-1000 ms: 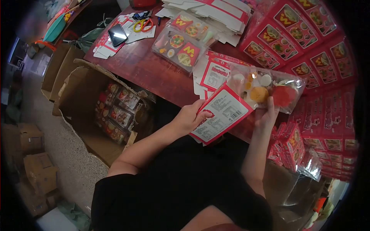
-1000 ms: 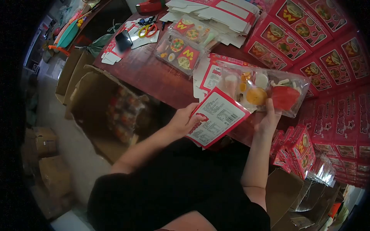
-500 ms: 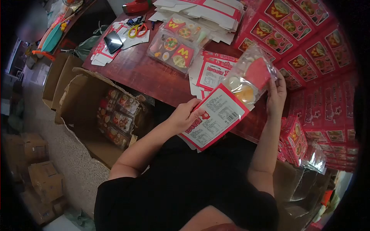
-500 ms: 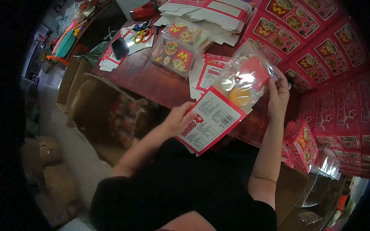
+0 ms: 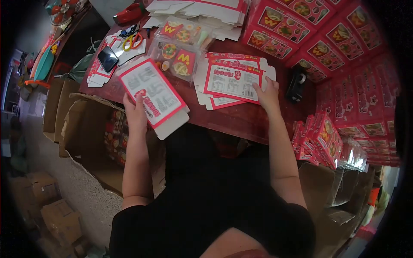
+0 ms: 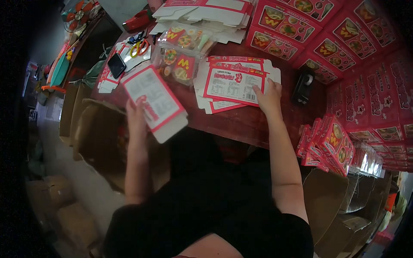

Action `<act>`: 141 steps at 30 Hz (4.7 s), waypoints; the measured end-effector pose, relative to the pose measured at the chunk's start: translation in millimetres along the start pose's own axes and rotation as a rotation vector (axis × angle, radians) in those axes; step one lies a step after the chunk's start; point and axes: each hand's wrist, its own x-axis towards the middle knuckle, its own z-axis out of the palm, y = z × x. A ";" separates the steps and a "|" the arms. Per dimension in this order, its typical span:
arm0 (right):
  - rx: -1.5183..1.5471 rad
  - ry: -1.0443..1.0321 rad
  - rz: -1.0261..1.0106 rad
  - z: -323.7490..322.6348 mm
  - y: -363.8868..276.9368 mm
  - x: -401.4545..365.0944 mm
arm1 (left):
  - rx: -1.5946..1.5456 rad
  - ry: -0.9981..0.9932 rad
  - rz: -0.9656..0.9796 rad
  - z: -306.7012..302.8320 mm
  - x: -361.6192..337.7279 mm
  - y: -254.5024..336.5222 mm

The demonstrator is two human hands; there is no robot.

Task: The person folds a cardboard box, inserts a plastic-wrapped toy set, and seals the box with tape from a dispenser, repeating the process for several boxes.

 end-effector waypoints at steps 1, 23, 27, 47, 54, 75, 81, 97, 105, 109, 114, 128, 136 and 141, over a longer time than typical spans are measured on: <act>-0.039 0.010 0.036 -0.6 -11.1 -2.3 | 0.119 0.055 0.052 -6.5 6.6 -3.3; 0.890 0.022 0.101 -39.6 -37.9 -4.4 | 0.408 -0.647 0.811 135.2 -44.6 16.7; 0.635 -0.080 -0.215 -102.3 -82.6 -50.0 | 0.477 -0.166 1.146 103.1 -71.4 113.8; 0.569 -0.152 -0.586 -20.4 -156.6 -3.4 | 0.215 -0.627 0.320 22.6 -73.7 32.8; -0.288 0.188 -1.118 82.4 -164.5 49.9 | 0.138 -0.794 -0.132 -16.1 -80.7 38.4; 1.421 0.224 -0.094 -103.8 -32.1 -23.7 | 0.091 -0.842 0.103 39.7 -89.4 38.3; 1.386 -0.176 -0.034 -96.3 -22.9 -39.7 | 0.004 -0.894 0.170 46.3 -95.5 38.3; 1.090 -0.245 -0.318 -101.4 -103.1 -33.1 | 0.073 -0.931 0.275 51.9 -95.4 41.9; 0.460 -0.262 -0.458 -79.7 -105.4 -23.0 | -0.294 -0.795 0.064 50.3 -90.5 49.4; 0.494 -0.027 -0.639 -61.0 -112.7 -37.7 | -0.081 -0.688 0.136 45.8 -68.5 52.8; 0.671 0.115 -0.055 -48.7 -36.2 3.0 | -0.304 -0.099 -0.081 6.2 11.1 58.8; 0.600 -0.158 0.279 14.3 -11.3 74.1 | 0.789 -0.624 0.954 165.2 -33.8 -31.1; 0.623 0.236 0.046 -49.9 -45.1 35.3 | 0.173 -0.434 0.696 155.1 -24.2 -5.3; 0.630 -0.041 -0.182 -114.5 -94.3 -32.2 | 0.410 -0.213 1.020 114.3 -39.6 92.2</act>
